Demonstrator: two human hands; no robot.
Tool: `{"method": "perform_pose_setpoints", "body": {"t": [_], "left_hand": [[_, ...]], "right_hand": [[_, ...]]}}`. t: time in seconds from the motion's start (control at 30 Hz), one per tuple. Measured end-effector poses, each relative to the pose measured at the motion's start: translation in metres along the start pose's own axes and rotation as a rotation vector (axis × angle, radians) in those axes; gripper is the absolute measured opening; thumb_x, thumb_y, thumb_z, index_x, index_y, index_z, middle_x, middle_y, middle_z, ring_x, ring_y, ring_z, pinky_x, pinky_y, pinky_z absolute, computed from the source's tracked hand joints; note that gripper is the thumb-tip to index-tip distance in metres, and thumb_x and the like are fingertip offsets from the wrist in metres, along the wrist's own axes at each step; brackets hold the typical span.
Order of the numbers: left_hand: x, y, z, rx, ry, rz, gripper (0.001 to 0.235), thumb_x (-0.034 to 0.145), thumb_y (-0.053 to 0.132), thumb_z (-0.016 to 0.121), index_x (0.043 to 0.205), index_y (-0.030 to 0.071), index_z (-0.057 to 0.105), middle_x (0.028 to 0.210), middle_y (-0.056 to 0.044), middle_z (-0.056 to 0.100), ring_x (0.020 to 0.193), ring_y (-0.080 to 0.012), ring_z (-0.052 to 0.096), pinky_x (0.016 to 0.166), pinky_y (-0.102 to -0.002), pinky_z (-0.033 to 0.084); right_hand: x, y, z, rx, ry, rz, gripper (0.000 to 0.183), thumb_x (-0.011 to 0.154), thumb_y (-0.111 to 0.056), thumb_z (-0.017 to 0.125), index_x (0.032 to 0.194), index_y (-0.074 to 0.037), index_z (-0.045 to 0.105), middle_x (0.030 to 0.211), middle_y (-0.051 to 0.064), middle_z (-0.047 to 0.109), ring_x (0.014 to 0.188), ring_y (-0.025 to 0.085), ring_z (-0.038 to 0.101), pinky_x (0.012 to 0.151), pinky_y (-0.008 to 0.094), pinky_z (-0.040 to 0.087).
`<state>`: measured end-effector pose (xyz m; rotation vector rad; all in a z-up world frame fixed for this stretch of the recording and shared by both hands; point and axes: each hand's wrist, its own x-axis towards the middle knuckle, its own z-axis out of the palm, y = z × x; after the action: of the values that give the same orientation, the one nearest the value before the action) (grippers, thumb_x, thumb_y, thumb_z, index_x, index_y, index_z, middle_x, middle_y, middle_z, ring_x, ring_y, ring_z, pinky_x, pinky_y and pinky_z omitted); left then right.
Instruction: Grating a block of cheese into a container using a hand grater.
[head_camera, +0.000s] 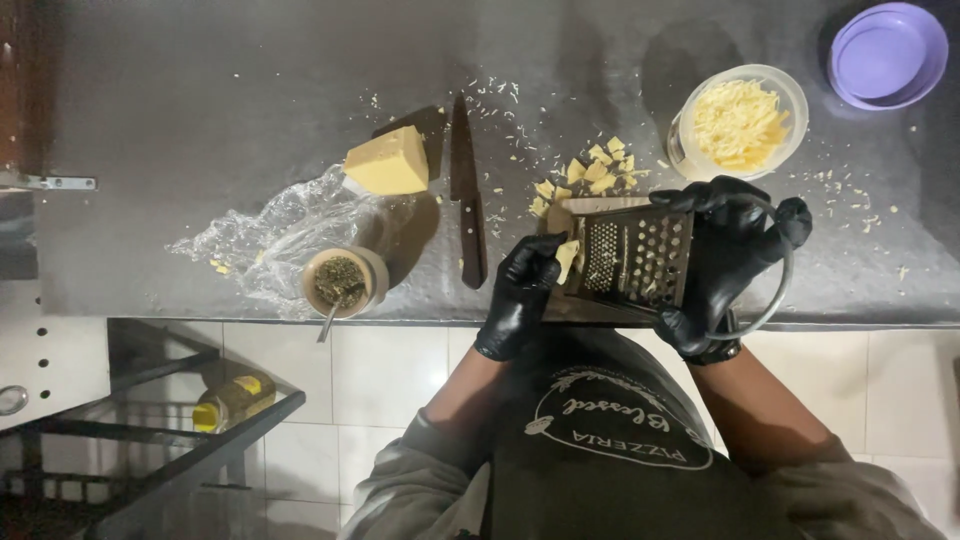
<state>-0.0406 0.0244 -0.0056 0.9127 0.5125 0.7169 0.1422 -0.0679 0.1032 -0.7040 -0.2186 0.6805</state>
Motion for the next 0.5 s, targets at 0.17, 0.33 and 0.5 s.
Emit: {"method": "perform_pose_setpoints", "body": {"t": [0.17,0.33,0.5], "left_hand": [[-0.004,0.022,0.009,0.17,-0.039,-0.036,0.031,0.101,0.0,0.062,0.132,0.004,0.062,0.128,-0.003,0.066,0.121,-0.0114,0.059,0.108,-0.029,0.047],[-0.001,0.039,0.042,0.184,-0.044,0.017,0.031,0.103,-0.002,0.061,0.133,0.003,0.063,0.131,-0.007,0.067,0.125,-0.0142,0.061,0.111,-0.031,0.047],[0.009,0.034,0.067,-0.621,0.069,-0.192,0.019,0.104,0.001,0.057,0.122,-0.002,0.064,0.134,-0.018,0.065,0.132,-0.0248,0.062,0.11,-0.034,0.048]], "right_hand": [[0.001,0.002,-0.004,0.025,-0.018,-0.005,0.066,0.107,-0.068,0.04,0.107,-0.006,0.064,0.094,0.007,0.061,0.094,0.024,0.064,0.091,0.041,0.054],[-0.002,-0.002,0.018,0.016,0.012,-0.013,0.059,0.108,-0.063,0.044,0.109,-0.008,0.063,0.095,0.007,0.061,0.095,0.024,0.064,0.093,0.042,0.055],[-0.002,0.008,-0.001,0.188,-0.048,0.07,0.057,0.116,-0.061,0.046,0.105,-0.007,0.058,0.101,0.007,0.06,0.095,0.021,0.06,0.091,0.036,0.054]]}}
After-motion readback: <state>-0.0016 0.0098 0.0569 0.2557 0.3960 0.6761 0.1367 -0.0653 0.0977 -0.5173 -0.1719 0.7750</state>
